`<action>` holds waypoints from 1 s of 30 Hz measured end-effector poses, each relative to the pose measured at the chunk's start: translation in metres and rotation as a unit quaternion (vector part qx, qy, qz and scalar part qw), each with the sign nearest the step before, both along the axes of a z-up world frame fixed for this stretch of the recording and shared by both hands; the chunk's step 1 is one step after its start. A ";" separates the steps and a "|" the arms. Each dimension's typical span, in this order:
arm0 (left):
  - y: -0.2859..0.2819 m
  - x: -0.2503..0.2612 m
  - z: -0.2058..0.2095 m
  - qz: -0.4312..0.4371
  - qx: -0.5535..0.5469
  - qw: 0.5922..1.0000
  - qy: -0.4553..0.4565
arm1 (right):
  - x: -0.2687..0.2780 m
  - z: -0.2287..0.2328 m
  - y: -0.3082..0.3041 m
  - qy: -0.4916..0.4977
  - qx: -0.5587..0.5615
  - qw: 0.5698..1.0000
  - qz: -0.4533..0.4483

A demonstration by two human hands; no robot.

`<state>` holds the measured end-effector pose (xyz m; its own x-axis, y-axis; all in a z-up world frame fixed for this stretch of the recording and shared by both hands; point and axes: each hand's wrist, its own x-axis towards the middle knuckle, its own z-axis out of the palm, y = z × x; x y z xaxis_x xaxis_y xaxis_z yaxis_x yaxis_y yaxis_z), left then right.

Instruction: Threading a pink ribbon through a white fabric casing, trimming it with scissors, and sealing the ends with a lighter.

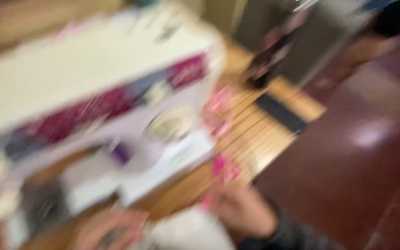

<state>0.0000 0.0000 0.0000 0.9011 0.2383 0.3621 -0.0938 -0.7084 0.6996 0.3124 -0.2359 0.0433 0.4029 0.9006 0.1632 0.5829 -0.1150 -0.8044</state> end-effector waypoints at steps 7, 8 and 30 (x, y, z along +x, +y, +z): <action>-0.034 0.032 0.117 0.075 -0.114 0.988 0.070 | -0.038 0.041 0.003 0.050 -0.020 0.998 0.016; -0.034 0.032 0.116 0.078 -0.122 0.987 0.076 | -0.040 0.041 0.002 0.055 -0.028 0.998 0.018; -0.029 0.025 0.107 0.065 -0.062 0.996 0.018 | -0.013 0.038 -0.026 -0.161 0.003 0.983 -0.089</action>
<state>0.0248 -0.0287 0.1070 0.8718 0.3947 0.2900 0.0200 -0.6202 0.7842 0.2989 -0.2619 0.0811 0.4797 0.8194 0.3139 0.7789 -0.2329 -0.5823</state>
